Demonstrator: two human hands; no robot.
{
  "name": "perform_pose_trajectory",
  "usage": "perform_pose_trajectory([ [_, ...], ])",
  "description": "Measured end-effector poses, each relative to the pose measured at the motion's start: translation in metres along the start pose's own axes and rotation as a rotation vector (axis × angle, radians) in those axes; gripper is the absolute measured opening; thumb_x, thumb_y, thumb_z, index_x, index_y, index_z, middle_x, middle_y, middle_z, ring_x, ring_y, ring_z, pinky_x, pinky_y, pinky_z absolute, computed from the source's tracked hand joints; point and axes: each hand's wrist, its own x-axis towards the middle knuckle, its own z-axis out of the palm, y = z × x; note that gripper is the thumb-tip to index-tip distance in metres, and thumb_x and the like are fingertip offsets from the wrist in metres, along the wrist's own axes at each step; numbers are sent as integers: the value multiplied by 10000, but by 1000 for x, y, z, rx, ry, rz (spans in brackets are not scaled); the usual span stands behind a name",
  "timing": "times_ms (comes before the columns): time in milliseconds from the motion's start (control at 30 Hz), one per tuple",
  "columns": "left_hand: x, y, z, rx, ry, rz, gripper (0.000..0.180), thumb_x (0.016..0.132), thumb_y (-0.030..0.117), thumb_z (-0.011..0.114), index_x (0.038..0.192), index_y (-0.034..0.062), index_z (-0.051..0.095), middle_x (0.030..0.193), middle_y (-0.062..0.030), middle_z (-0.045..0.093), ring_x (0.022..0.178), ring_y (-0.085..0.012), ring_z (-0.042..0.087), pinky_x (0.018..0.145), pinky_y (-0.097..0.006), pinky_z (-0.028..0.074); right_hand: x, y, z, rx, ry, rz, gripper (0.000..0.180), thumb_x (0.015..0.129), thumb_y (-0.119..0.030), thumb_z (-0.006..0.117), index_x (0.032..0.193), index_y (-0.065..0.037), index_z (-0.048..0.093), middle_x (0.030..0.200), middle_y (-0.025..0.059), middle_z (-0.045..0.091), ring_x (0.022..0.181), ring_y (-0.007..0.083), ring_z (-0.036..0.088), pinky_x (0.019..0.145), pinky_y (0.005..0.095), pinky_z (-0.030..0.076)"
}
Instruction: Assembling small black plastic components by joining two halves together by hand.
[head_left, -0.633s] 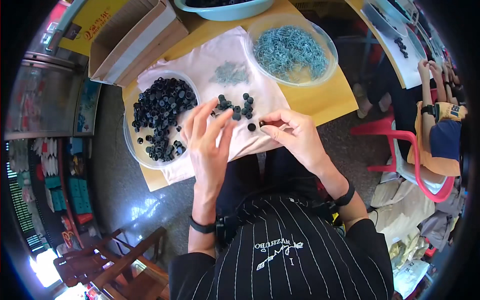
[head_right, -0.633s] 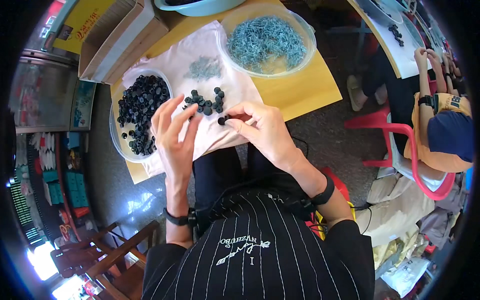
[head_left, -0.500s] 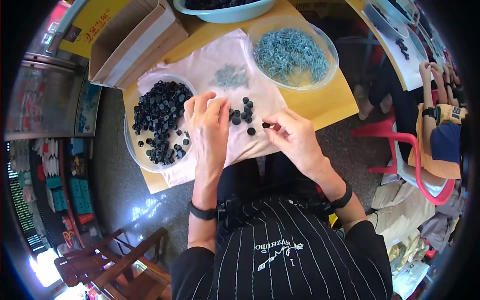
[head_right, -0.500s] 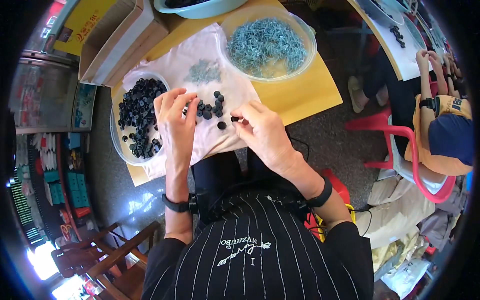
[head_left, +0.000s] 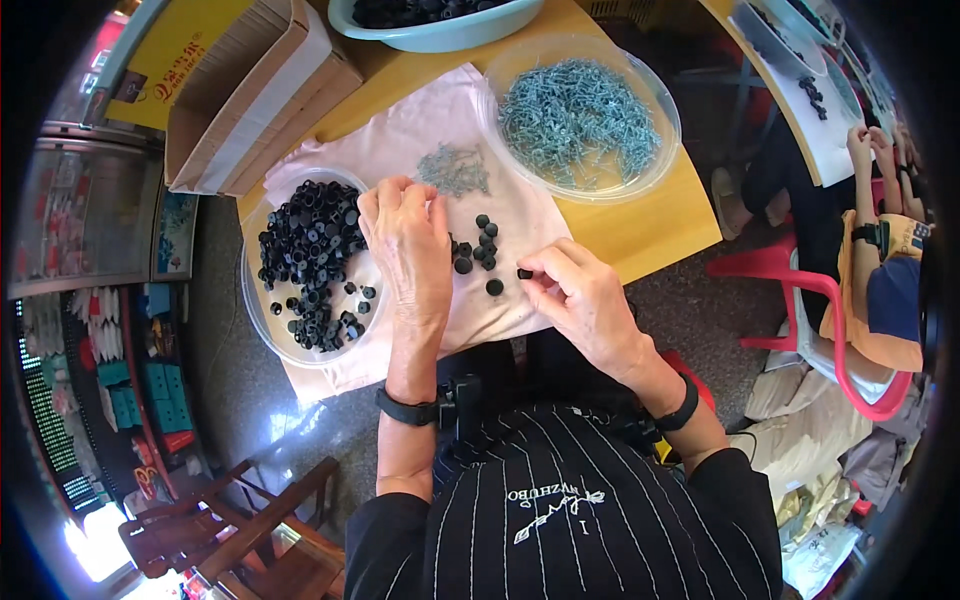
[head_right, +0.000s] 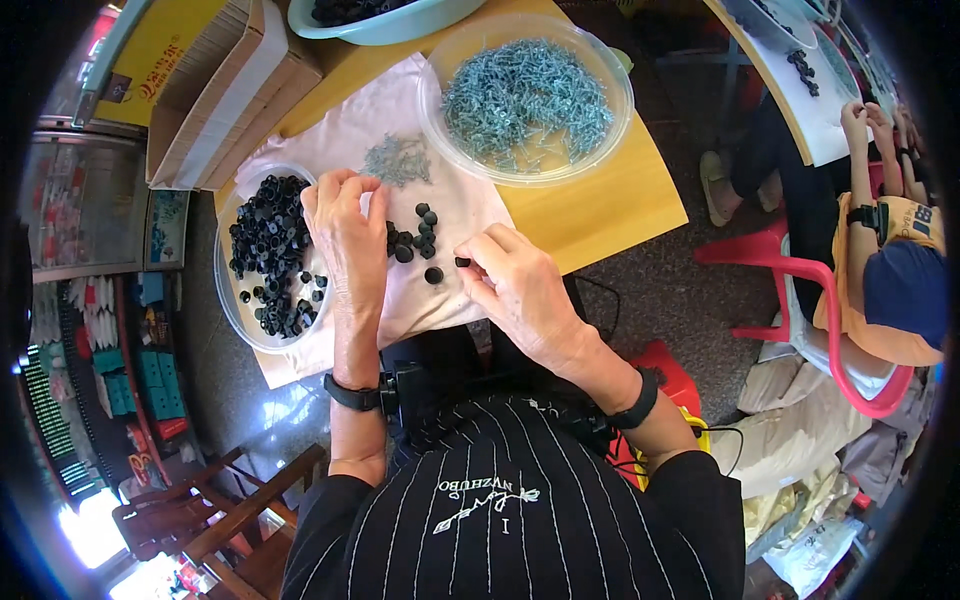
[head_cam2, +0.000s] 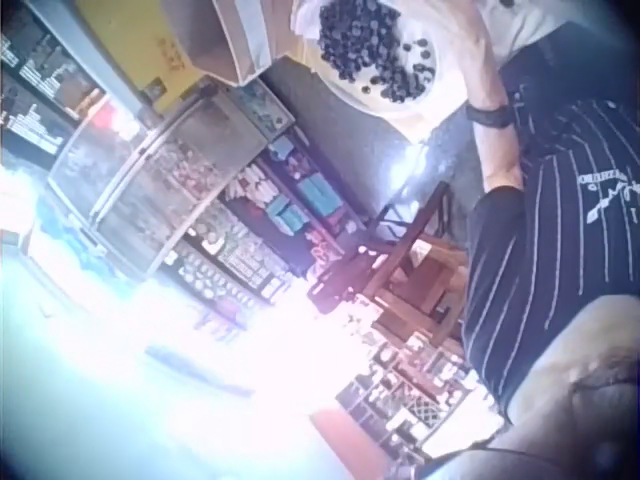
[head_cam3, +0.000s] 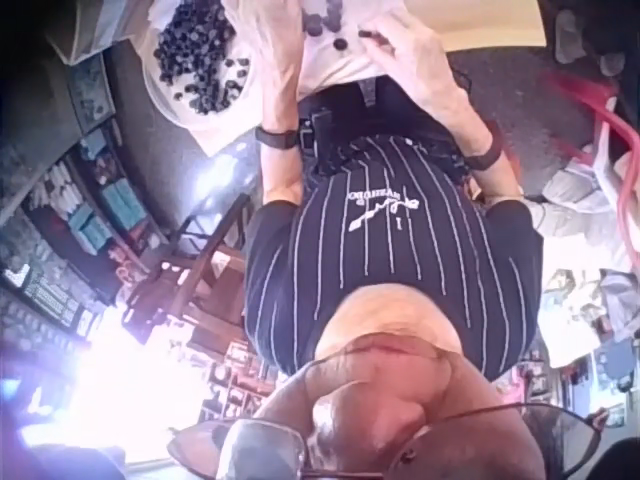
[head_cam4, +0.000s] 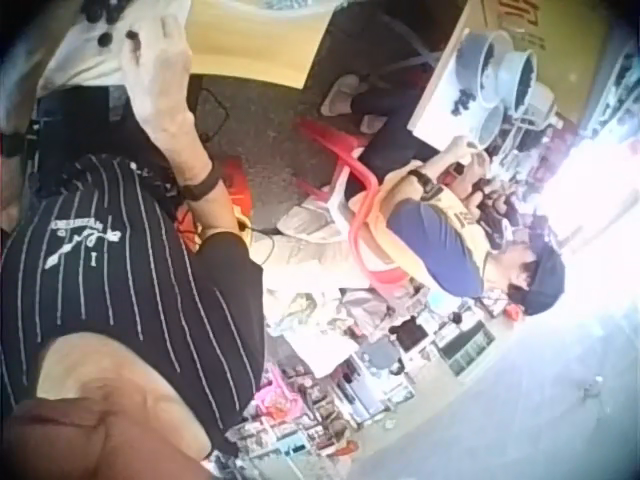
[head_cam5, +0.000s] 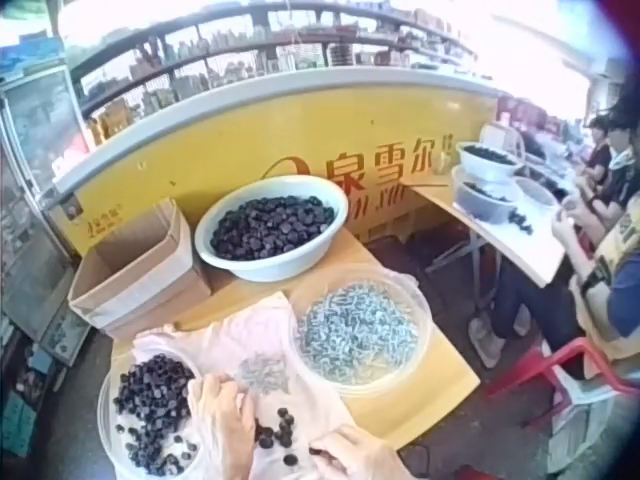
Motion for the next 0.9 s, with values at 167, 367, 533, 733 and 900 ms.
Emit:
perform_pose_trajectory([
  [167, 0, 0, -2, -12, 13, 0, 110, 752, 42, 713, 853, 55, 672, 973, -90, 608, 948, -295, 520, 864, -392, 414, -1, -1, 0, 26, -5, 18, 141, 799, 27, 664, 916, 1, 589, 842, 125, 571, 698, 265, 625, 615, 337, 508],
  [367, -2, 6, -19, -49, 92, 22, 102, 733, 4, 711, 805, 48, 653, 926, -81, 623, 902, -285, 539, 815, -383, 439, -5, 1, 0, 91, -3, 37, 140, 803, 31, 666, 921, 21, 590, 861, 122, 585, 717, 230, 652, 635, 308, 528],
  [533, -9, 8, -29, -207, 71, 39, 111, 730, -17, 697, 807, 44, 645, 897, -78, 624, 894, -273, 552, 801, -363, 444, -1, -3, -4, 96, 6, 27, 143, 809, 34, 663, 938, 31, 601, 871, 121, 598, 720, 214, 653, 634, 291, 527],
  [733, -32, 27, -47, -534, -68, -110, 91, 763, 1, 704, 830, 32, 651, 902, -78, 641, 870, -209, 581, 744, -306, 453, 8, -21, -11, 199, 64, -13, 158, 844, 5, 662, 998, 1, 632, 965, 111, 625, 767, 166, 665, 686, 274, 544],
  [900, -52, 34, -54, -806, -168, -222, 79, 794, 20, 700, 853, 14, 648, 933, -81, 648, 848, -175, 607, 743, -287, 462, 2, -24, -4, 207, 0, -178, 195, 865, 12, 635, 1059, -2, 629, 1131, 119, 641, 834, 157, 679, 737, 263, 551],
])
